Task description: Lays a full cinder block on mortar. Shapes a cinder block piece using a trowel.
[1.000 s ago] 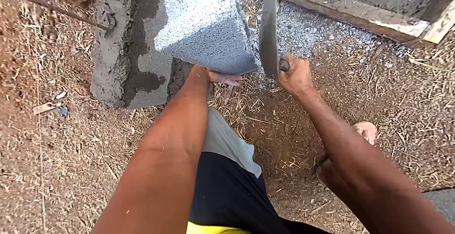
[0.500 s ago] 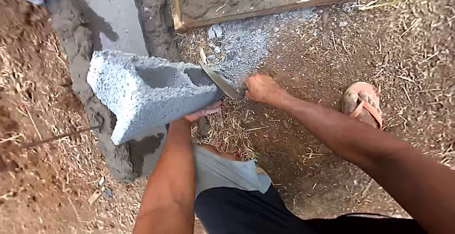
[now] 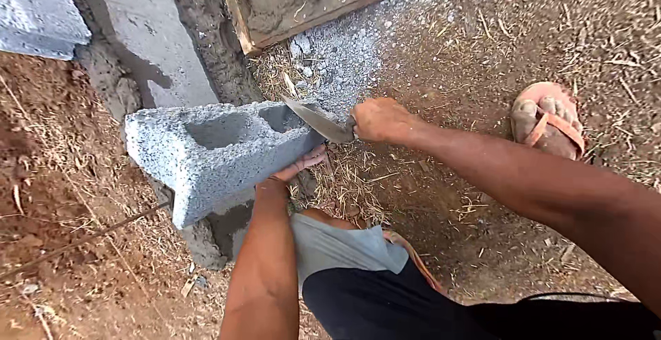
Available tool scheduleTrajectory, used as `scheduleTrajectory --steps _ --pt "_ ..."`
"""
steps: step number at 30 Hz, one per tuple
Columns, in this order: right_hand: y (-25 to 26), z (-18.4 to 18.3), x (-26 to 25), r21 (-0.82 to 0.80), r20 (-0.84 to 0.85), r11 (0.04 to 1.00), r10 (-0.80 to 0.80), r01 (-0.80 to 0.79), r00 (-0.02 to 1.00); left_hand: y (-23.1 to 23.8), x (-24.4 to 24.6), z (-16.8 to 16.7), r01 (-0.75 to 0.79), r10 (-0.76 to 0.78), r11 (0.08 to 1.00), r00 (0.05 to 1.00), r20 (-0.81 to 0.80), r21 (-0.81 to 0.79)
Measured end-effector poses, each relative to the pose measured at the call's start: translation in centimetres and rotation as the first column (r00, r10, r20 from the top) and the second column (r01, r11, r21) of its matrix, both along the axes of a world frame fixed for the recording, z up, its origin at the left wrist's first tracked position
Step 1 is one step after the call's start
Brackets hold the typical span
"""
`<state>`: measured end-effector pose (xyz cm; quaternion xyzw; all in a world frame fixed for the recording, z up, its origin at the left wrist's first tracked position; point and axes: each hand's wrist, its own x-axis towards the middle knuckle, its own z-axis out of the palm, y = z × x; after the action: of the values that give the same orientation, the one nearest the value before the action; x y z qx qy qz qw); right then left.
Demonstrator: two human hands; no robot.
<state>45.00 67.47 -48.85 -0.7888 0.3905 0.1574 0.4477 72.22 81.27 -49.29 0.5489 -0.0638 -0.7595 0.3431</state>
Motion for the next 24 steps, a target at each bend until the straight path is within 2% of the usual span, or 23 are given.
scheduleTrajectory --steps 2,4,9,13,17,20,24 --pt "0.0 1.6 0.4 -0.046 0.065 0.999 0.009 -0.006 0.998 0.1 0.3 0.1 0.054 -0.053 0.997 0.998 0.017 -0.046" --pt "0.3 1.1 0.4 -0.075 0.112 0.997 0.019 -0.011 0.994 0.0 0.0 0.3 0.064 -0.062 0.997 0.997 0.039 -0.039" --pt "0.9 -5.9 -1.0 -0.037 0.116 0.999 0.020 -0.016 0.993 -0.4 -0.5 0.5 0.046 -0.050 0.997 0.996 0.079 0.056" --pt "-1.0 -4.0 -0.4 0.035 0.120 0.995 -0.098 0.094 0.988 -0.2 0.1 0.0 0.110 -0.111 0.994 0.992 0.063 0.013" --pt "-2.5 -1.4 0.8 -0.039 0.199 0.992 -0.112 0.122 0.973 -0.4 -0.6 1.0 0.160 -0.159 0.987 0.979 0.128 -0.001" --pt "-1.6 -2.3 1.5 -0.058 0.181 0.991 -0.109 0.121 0.977 -0.6 -1.4 1.7 0.129 -0.133 0.991 0.975 0.175 0.034" --pt "-0.9 -4.9 1.7 -0.036 0.056 0.995 -0.088 0.090 0.995 -0.9 -1.6 1.3 0.257 -0.252 0.966 0.939 0.235 0.011"
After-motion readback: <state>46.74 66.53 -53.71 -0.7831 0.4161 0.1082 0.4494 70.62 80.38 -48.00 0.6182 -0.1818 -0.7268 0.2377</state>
